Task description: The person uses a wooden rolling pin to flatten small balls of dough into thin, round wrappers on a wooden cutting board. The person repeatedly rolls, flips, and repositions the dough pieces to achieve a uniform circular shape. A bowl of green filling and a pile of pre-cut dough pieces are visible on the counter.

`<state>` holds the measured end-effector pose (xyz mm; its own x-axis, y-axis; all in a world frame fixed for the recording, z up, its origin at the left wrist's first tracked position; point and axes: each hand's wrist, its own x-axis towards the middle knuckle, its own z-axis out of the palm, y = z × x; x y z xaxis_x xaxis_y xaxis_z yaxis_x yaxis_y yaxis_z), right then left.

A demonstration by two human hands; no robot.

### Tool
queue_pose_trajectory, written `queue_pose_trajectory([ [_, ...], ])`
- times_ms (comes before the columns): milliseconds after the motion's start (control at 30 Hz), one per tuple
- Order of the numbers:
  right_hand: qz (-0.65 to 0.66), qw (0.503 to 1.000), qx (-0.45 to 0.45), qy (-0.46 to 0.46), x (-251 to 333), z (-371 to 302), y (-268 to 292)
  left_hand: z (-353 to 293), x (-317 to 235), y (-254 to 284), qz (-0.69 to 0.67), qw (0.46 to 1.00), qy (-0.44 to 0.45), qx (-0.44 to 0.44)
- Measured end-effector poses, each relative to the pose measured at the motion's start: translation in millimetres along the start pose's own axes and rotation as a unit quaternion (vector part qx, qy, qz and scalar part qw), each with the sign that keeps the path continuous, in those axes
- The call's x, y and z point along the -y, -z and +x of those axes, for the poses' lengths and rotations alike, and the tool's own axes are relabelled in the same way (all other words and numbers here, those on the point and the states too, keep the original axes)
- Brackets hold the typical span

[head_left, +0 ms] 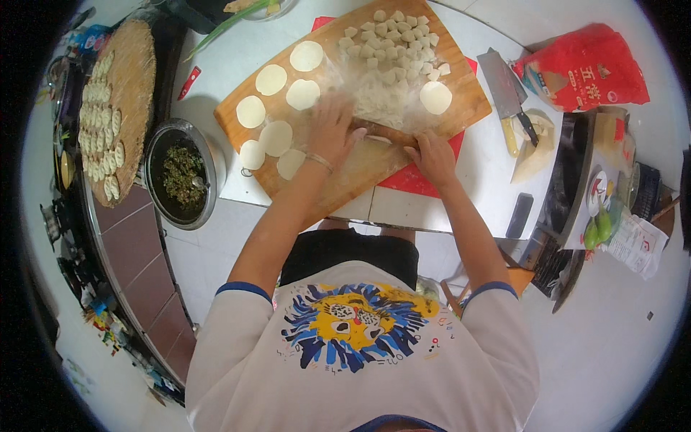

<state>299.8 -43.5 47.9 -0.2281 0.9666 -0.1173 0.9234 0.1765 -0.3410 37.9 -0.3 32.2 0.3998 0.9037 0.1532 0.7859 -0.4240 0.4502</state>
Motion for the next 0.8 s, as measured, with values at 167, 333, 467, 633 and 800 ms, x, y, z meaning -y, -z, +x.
queue_pose_trajectory([
  [167, 0.070, 0.994, 0.019, -0.079, 12, -6, 13, 19, -15, -8, -0.082, 0.982, -0.170, -0.014],
  [333, 0.164, 0.982, 0.010, -0.096, 11, -15, 15, 24, -27, -8, -0.171, 0.968, -0.178, -0.039],
  [467, 0.303, 0.939, 0.058, -0.150, 4, -16, 9, 26, -39, 8, -0.216, 0.965, -0.139, 0.042],
  [633, 0.363, 0.917, 0.015, -0.165, -3, -21, -1, 14, -47, 8, -0.399, 0.887, 0.178, 0.151],
  [800, 0.233, 0.960, -0.018, -0.156, 0, -20, 21, 6, -19, -8, -0.266, 0.935, 0.234, -0.023],
])
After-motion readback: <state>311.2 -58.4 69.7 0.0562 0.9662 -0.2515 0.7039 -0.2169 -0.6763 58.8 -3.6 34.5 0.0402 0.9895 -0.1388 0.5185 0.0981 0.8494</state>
